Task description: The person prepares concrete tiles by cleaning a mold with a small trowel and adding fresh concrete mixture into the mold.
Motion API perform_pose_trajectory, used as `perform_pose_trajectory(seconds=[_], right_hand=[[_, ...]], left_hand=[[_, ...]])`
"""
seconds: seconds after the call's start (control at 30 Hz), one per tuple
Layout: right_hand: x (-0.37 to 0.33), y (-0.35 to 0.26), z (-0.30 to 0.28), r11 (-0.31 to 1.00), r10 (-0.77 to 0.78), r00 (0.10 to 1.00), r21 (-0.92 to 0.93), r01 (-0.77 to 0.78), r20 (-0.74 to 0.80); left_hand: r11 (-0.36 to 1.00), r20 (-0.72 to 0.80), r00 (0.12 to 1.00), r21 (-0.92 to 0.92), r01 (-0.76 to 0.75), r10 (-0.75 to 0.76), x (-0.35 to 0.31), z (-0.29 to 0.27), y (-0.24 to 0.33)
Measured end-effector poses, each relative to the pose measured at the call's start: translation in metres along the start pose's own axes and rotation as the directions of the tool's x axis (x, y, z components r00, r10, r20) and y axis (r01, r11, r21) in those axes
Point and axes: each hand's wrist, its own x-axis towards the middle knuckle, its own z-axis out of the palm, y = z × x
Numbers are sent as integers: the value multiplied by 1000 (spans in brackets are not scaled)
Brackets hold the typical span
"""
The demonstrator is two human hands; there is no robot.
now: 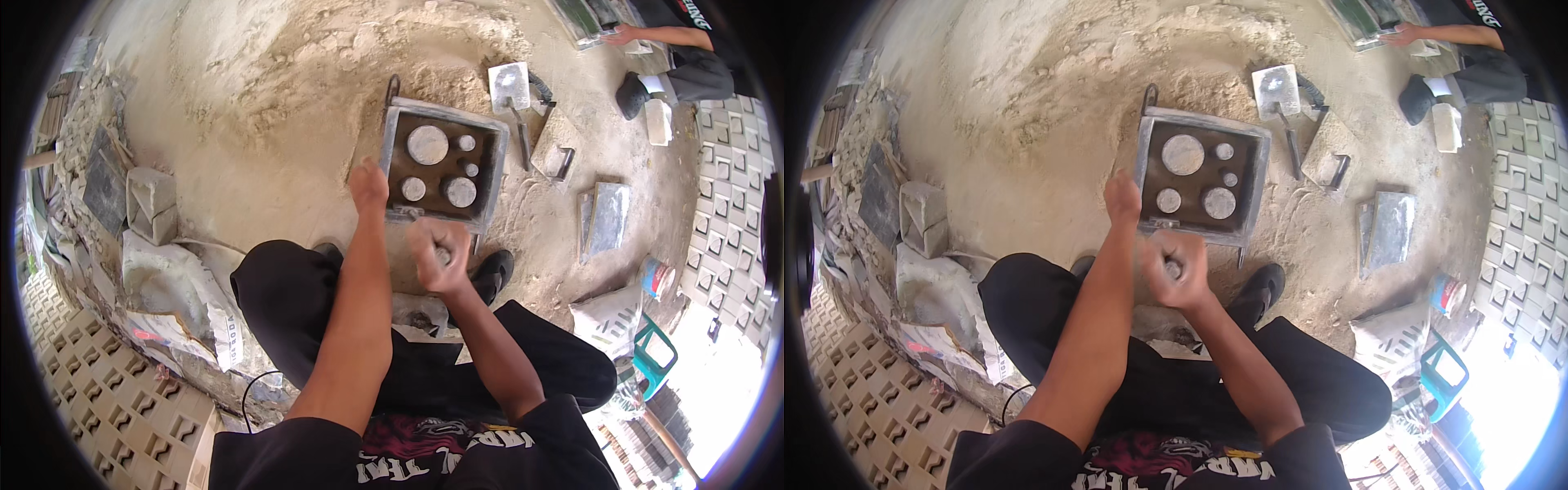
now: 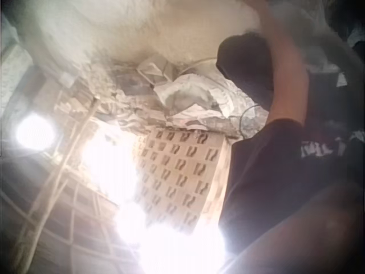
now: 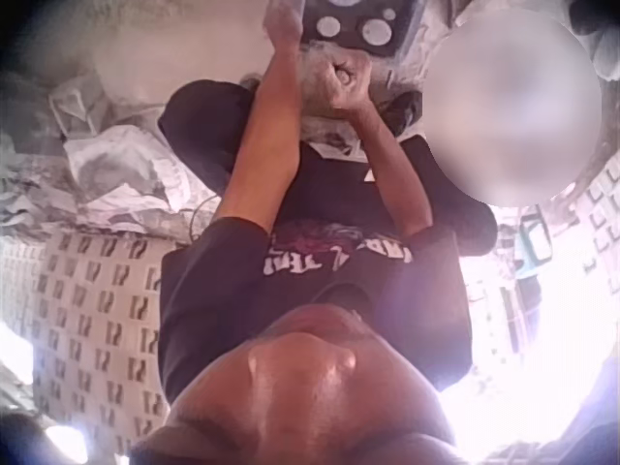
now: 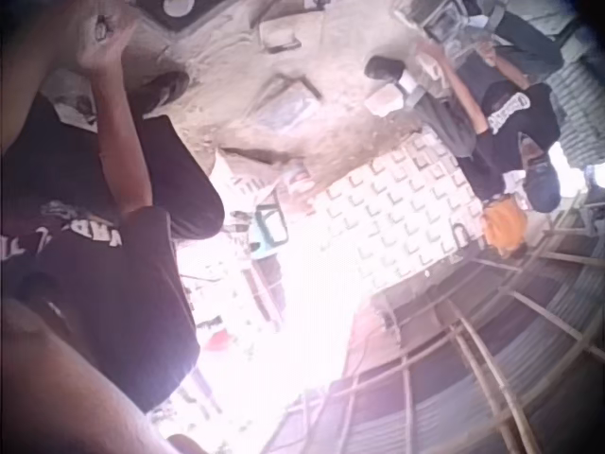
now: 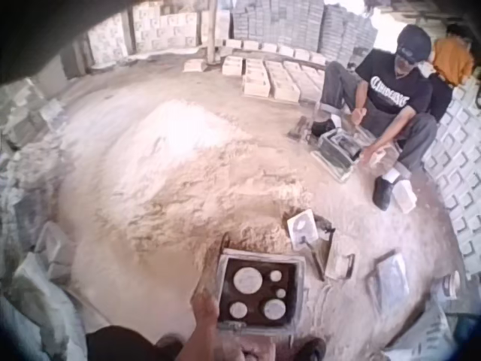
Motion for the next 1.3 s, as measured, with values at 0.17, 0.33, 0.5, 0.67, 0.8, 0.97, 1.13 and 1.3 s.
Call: perform_pose_trajectory(seconds=[0.17,0.33,0.5,0.67,0.8,0.97,1.13,1.3], right_hand=[[5,-10,11,992,-92,993,80,98,-71],[10,-6,13,992,127,992,18,-127,7],[0,3,8,993,-48,999,-105,48,-4],[-5,-10,-9,983,-183,983,-28,182,-21],[-9,-8,-31,995,78,997,-64,-79,-18],[-15,-1,-50,989,105,991,-98,-112,-77],[-31,-9,-66,1000,6,985,27,-2,-170],[-28,7,-82,994,79,984,-60,-90,-160]], left_hand=[[999,-32,999,-48,-10,9,0,5,0],[999,-64,997,-39,-33,31,-1,5,-1],[998,-78,996,-47,-35,32,-3,9,2],[985,-82,983,68,-157,163,8,8,-17],[993,-84,991,63,-99,104,-5,4,5],[996,-56,998,84,-33,38,-11,-3,6],[995,-61,998,94,27,-22,-11,-2,11],[994,-32,999,104,-26,30,-8,1,10]])
